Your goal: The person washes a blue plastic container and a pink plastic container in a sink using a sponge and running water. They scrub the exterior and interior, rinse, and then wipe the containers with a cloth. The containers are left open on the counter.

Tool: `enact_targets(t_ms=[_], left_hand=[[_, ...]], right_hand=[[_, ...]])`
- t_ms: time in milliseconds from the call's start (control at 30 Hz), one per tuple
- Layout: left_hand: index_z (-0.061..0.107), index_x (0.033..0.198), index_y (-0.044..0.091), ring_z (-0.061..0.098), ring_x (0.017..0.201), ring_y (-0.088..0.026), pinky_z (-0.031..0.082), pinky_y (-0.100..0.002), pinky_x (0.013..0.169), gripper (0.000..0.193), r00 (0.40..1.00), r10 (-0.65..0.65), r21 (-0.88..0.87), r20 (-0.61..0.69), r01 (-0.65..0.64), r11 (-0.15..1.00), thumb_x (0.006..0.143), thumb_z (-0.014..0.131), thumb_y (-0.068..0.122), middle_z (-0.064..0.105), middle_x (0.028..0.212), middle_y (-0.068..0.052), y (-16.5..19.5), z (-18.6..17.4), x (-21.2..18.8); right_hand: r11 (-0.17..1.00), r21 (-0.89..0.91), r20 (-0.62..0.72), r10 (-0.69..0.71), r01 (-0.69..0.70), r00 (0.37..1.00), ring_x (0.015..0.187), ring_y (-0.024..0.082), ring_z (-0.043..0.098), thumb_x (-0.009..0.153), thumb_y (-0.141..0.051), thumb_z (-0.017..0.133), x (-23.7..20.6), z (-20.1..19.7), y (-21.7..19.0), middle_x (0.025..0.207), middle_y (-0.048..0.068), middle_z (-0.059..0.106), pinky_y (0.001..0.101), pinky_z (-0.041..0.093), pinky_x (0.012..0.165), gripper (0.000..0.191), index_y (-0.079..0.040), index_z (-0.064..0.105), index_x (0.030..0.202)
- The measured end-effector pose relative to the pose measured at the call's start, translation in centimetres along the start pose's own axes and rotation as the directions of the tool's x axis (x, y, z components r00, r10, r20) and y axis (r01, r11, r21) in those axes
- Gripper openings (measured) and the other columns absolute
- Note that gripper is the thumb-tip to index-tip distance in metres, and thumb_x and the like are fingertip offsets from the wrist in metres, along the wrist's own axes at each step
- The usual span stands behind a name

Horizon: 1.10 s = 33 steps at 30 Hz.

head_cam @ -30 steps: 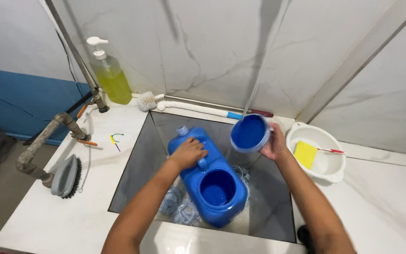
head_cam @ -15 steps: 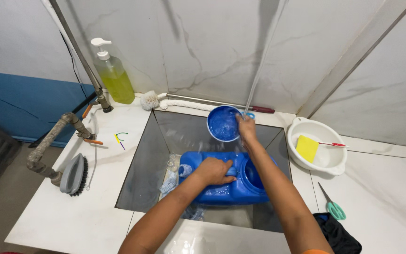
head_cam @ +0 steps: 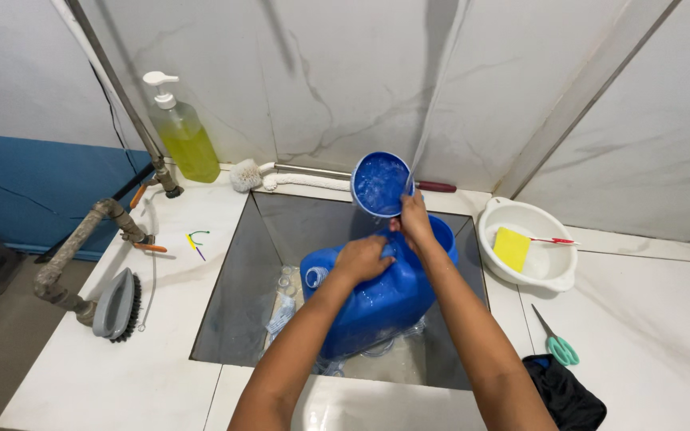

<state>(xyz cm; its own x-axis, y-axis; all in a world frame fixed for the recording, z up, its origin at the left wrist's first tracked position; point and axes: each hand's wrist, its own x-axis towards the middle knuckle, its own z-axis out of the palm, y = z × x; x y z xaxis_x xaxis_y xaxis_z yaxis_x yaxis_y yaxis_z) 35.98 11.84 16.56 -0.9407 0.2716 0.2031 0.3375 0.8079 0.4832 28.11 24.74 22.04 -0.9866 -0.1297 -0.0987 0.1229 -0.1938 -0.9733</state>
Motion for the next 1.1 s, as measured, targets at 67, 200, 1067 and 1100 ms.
enact_targets(t_ms=[67,200,1067,1100], left_hand=[[0.068,0.115,0.008,0.069,0.106,-0.040,0.053,-0.051,0.093,0.042,0.997,-0.077,-0.048,0.025,0.078,0.996,0.088,0.073,0.041,0.073,0.112,-0.019,-0.4,-0.4,1.4],[0.065,0.129,0.002,0.063,0.116,-0.042,0.049,-0.049,0.098,0.055,0.951,0.134,-0.057,-0.278,-0.156,0.986,0.085,0.070,0.033,0.066,0.126,-0.025,-0.5,0.5,4.5],[0.071,0.103,-0.007,0.067,0.103,-0.049,0.051,-0.054,0.094,0.053,0.968,-0.240,-0.065,0.071,0.244,0.968,0.079,0.069,0.040,0.069,0.104,-0.035,-2.2,5.9,9.5],[0.071,0.101,-0.007,0.067,0.103,-0.048,0.051,-0.053,0.094,0.052,0.971,-0.229,-0.073,0.069,0.234,0.969,0.080,0.069,0.041,0.069,0.104,-0.034,-2.1,5.9,9.7]], right_hand=[[0.999,0.034,0.051,0.024,-0.025,0.998,0.063,0.018,0.061,0.104,-0.021,0.045,0.6,0.5,-0.1,0.086,0.006,0.062,0.0362,0.056,0.053,0.024,-0.014,0.047,0.127],[0.977,0.213,0.182,-0.053,0.013,0.982,0.102,0.023,0.074,0.103,-0.008,0.037,1.5,0.8,-0.8,0.119,0.008,0.074,0.0402,0.063,0.090,0.040,-0.007,0.054,0.140],[-0.136,-0.699,-0.678,-0.188,-0.702,0.711,0.103,0.044,0.072,0.100,-0.030,0.060,-10.2,-50.3,0.6,0.108,0.030,0.075,0.0506,0.057,0.089,0.037,0.003,0.076,0.107],[-0.068,-0.804,-0.550,-0.291,-0.590,0.783,0.102,0.043,0.073,0.102,-0.031,0.060,-7.7,-47.5,-1.2,0.106,0.029,0.076,0.0503,0.058,0.088,0.037,0.002,0.077,0.107]])
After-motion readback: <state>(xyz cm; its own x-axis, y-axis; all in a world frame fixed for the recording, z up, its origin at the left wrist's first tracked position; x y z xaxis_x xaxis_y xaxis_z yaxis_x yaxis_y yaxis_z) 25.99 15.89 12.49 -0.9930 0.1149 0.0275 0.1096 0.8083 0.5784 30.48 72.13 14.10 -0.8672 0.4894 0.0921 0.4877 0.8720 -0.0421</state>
